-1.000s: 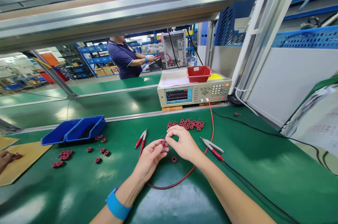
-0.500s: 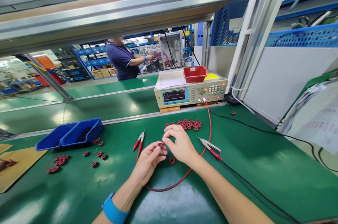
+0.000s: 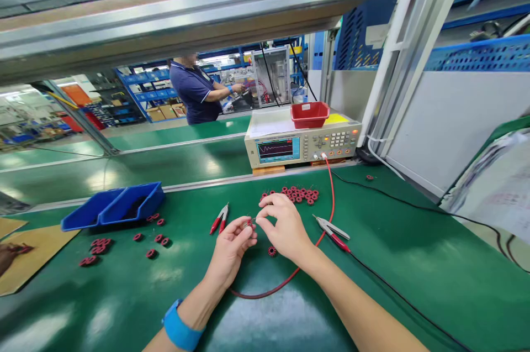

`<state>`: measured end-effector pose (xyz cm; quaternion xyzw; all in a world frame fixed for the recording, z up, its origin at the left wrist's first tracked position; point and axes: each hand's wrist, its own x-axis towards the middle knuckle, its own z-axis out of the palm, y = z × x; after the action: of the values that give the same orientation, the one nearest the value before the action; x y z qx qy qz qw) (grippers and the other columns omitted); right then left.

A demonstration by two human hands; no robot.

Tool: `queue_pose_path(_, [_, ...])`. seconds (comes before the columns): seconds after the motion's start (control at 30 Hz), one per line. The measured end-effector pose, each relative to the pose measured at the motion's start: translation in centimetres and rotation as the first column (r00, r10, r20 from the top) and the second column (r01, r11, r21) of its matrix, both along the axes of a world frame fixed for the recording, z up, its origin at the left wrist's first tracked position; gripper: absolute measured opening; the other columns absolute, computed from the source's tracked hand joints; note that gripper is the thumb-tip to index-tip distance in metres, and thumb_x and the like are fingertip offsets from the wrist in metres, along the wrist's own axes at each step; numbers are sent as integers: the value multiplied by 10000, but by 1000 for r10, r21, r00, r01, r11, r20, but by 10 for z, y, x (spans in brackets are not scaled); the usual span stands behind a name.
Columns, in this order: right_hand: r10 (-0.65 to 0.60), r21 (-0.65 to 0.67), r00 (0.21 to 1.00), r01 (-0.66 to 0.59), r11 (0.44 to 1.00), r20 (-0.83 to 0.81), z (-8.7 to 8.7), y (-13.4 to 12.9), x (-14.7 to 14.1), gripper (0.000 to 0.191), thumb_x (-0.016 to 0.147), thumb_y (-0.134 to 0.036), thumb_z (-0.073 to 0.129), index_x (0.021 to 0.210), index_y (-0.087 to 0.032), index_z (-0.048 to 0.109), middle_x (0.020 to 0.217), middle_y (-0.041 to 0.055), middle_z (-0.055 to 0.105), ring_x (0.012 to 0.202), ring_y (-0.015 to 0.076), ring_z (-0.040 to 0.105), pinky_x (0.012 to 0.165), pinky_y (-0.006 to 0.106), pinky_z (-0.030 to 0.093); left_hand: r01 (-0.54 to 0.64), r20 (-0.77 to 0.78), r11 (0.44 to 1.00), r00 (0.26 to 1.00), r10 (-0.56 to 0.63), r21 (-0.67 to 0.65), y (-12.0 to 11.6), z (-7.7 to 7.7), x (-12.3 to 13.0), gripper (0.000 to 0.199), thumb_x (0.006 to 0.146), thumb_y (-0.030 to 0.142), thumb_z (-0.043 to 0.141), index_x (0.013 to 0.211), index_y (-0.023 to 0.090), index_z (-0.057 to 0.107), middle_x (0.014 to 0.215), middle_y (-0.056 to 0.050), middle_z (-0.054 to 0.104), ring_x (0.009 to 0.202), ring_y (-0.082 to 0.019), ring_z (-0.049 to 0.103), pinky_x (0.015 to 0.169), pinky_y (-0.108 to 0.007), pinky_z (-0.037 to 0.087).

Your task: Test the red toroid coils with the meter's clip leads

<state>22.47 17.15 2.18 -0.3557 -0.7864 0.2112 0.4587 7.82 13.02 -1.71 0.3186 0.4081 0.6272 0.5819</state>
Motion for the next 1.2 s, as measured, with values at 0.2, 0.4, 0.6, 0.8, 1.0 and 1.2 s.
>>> queue_pose_path(0.2, [67,32,997,-68,997,49,1,3,3,129,785,-119,581,691,-200,617,966,47,597,1004,210,499,906,412,388,7,-18,1000,1000,-7,1,-2,1,1,272,621,203,780,869,144,687,689,29,587,554,-66,562,481,-163,493])
queue_pose_path(0.4, [96,65,995,-97,993,27,5,3,5,125,806,-117,543,728,-200,593,986,52,586,1030,203,494,965,424,342,91,34,995,995,-89,-52,-3,5,1,238,626,218,778,822,117,688,595,13,600,480,-56,515,414,-143,437])
queue_pose_path(0.6, [26,-82,996,-33,996,-88,-2,12,7,140,807,-123,519,757,-197,626,928,51,621,962,193,543,910,399,388,208,153,971,970,-189,-118,-4,10,-2,300,618,272,795,834,97,680,609,1,604,468,-46,516,411,-131,436])
queue_pose_path(0.8, [261,-356,962,-271,894,-75,-4,17,11,271,675,-35,576,869,-200,668,982,33,643,962,182,577,840,346,440,213,231,967,957,-178,-138,-5,10,-5,247,676,256,767,858,126,662,654,14,612,524,-45,569,450,-109,462])
queue_pose_path(1.0, [242,-312,965,-261,914,-97,-5,10,2,138,731,-151,648,859,-195,677,914,27,658,896,172,594,783,306,454,221,278,963,945,-172,-155,-4,9,-5,196,710,203,744,862,121,652,660,10,626,524,-45,588,474,-108,492])
queue_pose_path(1.2, [172,-195,982,-184,963,-76,-10,7,-3,123,811,-131,550,752,-187,642,780,5,649,759,141,597,720,269,455,217,307,963,938,-161,-157,-3,8,-5,166,724,174,728,856,116,646,665,3,639,528,-53,601,483,-115,509])
